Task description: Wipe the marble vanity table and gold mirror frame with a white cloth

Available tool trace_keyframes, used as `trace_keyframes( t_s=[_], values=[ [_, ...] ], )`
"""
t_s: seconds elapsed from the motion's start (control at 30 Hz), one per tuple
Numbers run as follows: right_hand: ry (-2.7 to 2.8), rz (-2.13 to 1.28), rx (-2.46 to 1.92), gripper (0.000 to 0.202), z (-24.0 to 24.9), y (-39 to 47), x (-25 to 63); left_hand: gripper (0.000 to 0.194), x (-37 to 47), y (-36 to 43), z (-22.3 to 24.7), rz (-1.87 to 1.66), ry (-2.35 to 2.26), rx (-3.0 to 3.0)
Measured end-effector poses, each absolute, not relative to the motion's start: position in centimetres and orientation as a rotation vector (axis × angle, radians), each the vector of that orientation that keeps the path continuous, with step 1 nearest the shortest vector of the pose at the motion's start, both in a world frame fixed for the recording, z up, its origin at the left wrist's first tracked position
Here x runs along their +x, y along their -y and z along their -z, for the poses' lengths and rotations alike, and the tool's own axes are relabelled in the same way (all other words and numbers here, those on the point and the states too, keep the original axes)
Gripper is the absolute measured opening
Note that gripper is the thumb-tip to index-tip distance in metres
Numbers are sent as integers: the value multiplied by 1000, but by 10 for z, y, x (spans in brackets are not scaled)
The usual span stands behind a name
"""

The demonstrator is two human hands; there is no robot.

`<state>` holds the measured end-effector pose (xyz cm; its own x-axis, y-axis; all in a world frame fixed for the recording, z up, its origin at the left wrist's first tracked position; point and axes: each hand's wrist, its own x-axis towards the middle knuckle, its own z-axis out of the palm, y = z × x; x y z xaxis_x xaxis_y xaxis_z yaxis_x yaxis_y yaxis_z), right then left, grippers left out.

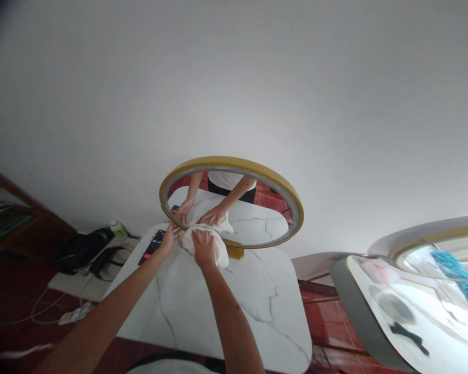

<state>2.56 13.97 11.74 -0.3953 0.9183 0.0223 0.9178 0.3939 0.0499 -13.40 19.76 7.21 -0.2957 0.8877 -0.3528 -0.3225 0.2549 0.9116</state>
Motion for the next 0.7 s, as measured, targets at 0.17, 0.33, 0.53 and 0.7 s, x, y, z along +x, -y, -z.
trace_keyframes(
  t_s=[0.17,0.33,0.53,0.7],
  values=[
    [-2738,-203,1721,73,-150,-147,4,41,-132,-200,-70,-1381,-1322,492],
    [-2814,-273,1704,69,-162,-153,0,37,-133,-201,-68,-1411,-1314,419],
    [-2703,-169,1660,65,-135,-146,29,35,-135,-198,-71,-1399,-1308,391],
    [-2642,-139,1682,63,-118,-136,49,29,-133,-195,-75,-1415,-1317,382]
  ],
)
